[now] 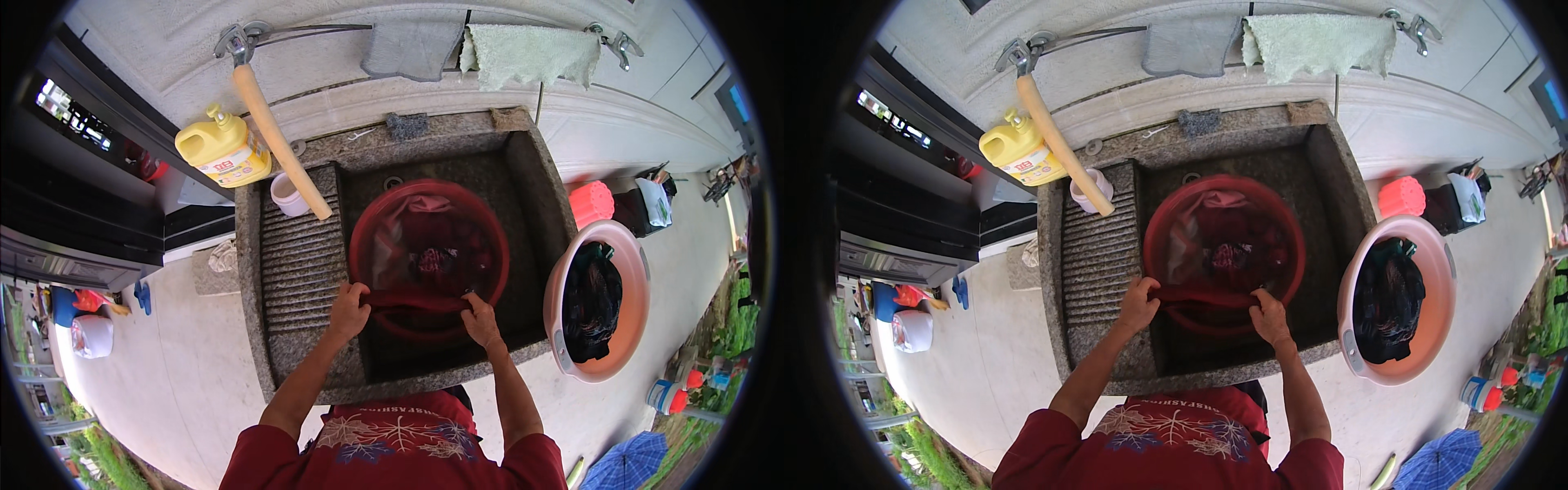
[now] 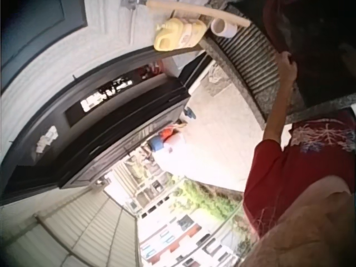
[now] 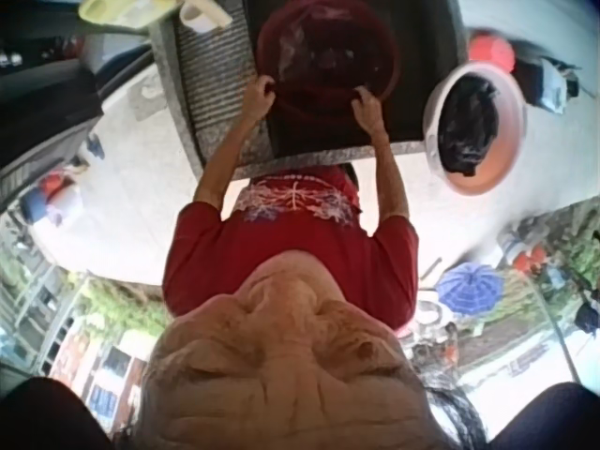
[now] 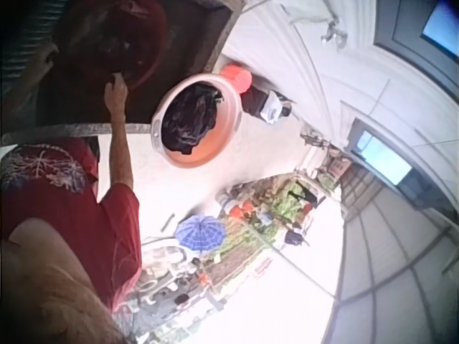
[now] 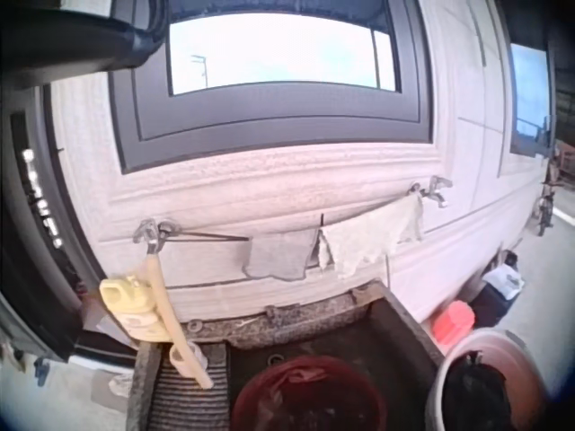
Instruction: The person washes a dark garment by hand on a stone washboard, scrubbing it with a brush and rinsing it in a red basin. They then wring out the garment and place it into a separate pink basin before picking up a light-colored cloth to wash.
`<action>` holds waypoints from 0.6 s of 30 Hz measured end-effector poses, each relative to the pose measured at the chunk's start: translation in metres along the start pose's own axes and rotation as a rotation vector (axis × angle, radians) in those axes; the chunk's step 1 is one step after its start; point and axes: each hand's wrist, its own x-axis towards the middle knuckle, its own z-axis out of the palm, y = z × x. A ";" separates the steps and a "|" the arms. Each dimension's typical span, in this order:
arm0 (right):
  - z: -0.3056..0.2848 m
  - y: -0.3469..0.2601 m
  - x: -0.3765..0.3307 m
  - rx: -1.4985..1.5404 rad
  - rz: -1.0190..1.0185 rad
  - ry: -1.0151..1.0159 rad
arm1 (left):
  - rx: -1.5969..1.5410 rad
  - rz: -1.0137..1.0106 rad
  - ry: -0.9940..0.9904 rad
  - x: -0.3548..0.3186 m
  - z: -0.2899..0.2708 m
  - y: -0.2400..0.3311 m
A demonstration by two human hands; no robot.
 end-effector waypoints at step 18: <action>-0.078 -0.112 0.048 0.569 0.106 0.482 | -0.715 -0.096 -0.494 0.026 0.044 0.034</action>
